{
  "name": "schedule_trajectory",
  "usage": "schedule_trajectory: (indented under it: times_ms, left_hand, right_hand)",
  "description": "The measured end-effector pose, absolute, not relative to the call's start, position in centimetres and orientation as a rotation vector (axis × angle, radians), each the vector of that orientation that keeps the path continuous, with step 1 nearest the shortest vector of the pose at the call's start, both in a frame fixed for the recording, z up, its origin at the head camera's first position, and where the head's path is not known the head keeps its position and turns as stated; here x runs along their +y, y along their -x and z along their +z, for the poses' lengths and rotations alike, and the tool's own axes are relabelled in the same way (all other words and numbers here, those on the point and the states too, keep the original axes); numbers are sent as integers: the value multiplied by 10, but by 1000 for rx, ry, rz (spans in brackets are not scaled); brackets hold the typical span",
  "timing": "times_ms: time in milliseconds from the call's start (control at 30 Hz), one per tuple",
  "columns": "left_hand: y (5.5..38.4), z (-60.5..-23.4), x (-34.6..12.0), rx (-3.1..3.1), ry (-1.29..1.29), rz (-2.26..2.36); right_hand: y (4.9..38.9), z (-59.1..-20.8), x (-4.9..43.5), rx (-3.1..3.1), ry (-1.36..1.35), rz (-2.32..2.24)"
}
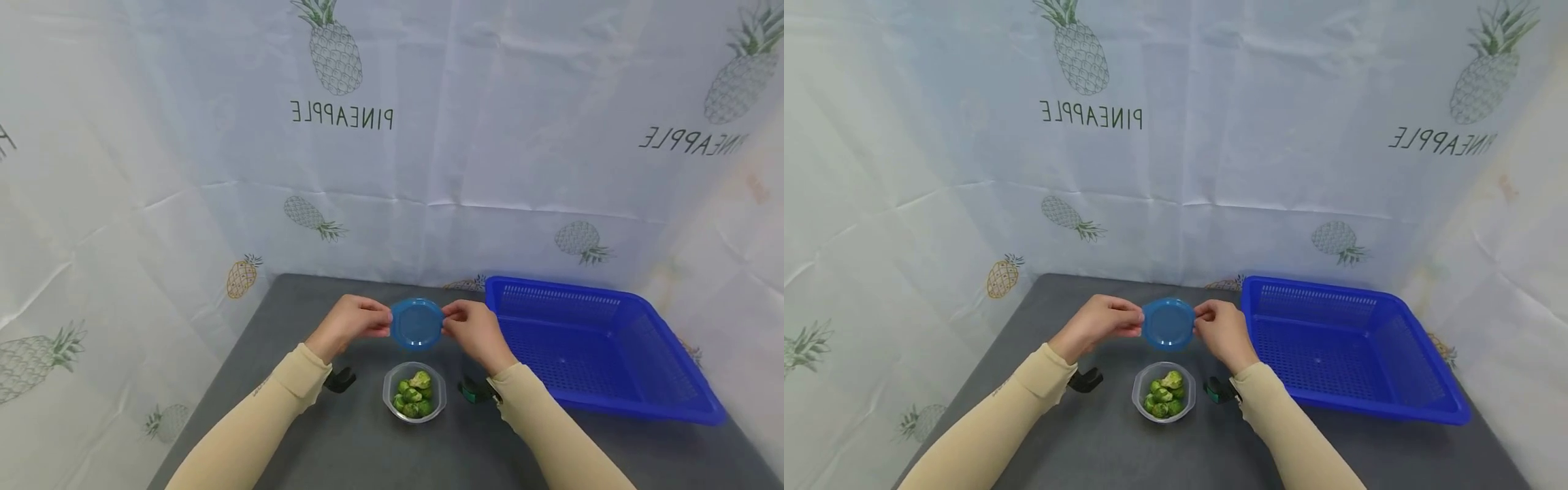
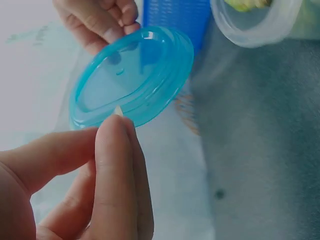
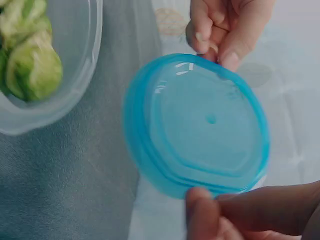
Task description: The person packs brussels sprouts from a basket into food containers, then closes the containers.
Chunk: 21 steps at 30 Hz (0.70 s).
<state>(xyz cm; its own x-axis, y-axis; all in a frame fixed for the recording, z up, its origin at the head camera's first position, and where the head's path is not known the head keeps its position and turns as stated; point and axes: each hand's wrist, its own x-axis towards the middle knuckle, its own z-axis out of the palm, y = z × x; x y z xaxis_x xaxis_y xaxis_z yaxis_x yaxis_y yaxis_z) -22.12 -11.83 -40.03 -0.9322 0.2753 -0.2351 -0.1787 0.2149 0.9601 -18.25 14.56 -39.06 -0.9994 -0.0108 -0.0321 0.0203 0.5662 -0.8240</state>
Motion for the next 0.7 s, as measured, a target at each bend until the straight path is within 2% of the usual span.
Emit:
schedule_trajectory:
  times_ms: [300, 700]
  left_hand:
    - [177, -405, -132, 2078, -221, 1865]
    - [165, -423, -138, 2002, -351, 1826]
  right_hand:
    - [141, -407, 153, 2769, 128, -1579]
    - [120, -418, 156, 2714, 154, -1641]
